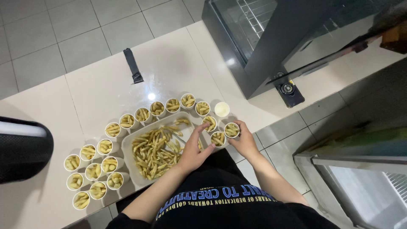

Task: Portioning cooked french fries from a large container into individual paper cups using metal tongs.

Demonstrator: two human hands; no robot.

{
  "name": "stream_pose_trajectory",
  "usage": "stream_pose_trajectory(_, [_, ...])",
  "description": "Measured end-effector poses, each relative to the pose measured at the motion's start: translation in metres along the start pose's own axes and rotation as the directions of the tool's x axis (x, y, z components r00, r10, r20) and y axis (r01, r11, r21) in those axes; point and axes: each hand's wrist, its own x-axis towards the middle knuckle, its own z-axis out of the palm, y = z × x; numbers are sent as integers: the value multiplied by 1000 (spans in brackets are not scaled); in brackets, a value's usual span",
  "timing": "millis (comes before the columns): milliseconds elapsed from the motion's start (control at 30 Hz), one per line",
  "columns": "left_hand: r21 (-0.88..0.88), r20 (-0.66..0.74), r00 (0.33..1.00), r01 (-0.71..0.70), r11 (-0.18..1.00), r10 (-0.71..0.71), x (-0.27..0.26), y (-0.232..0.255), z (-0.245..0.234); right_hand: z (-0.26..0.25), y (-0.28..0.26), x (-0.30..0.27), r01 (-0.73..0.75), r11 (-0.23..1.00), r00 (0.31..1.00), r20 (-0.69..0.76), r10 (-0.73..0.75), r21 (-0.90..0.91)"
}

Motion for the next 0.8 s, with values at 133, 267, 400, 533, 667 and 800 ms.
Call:
stream_pose_trajectory(133, [-13,0,1000,-2,1000,2,0,-2,-1,-17,-18,-2,72,989,997,41,-67,-127])
stream_pose_trajectory(267, [-5,1,1000,-12,1000,12,-1,-3,-2,-34,-43,6,88,963,995,65,-74,-253])
stream_pose_trajectory(400, [-22,4,1000,3,1000,-3,-2,0,-2,-37,-68,22,108,974,994,35,-104,-197])
stream_pose_trajectory(533, [-17,-7,1000,-23,1000,23,-1,-8,-1,-23,-72,41,212,950,977,76,-200,-228])
stream_pose_trajectory(667, [7,-17,998,-55,998,55,-2,-16,-1,-5,-73,54,244,924,970,74,-233,-295])
stream_pose_trajectory(800, [33,-24,996,-87,996,88,-2,-22,-1,4,-73,62,303,872,952,72,-299,-384])
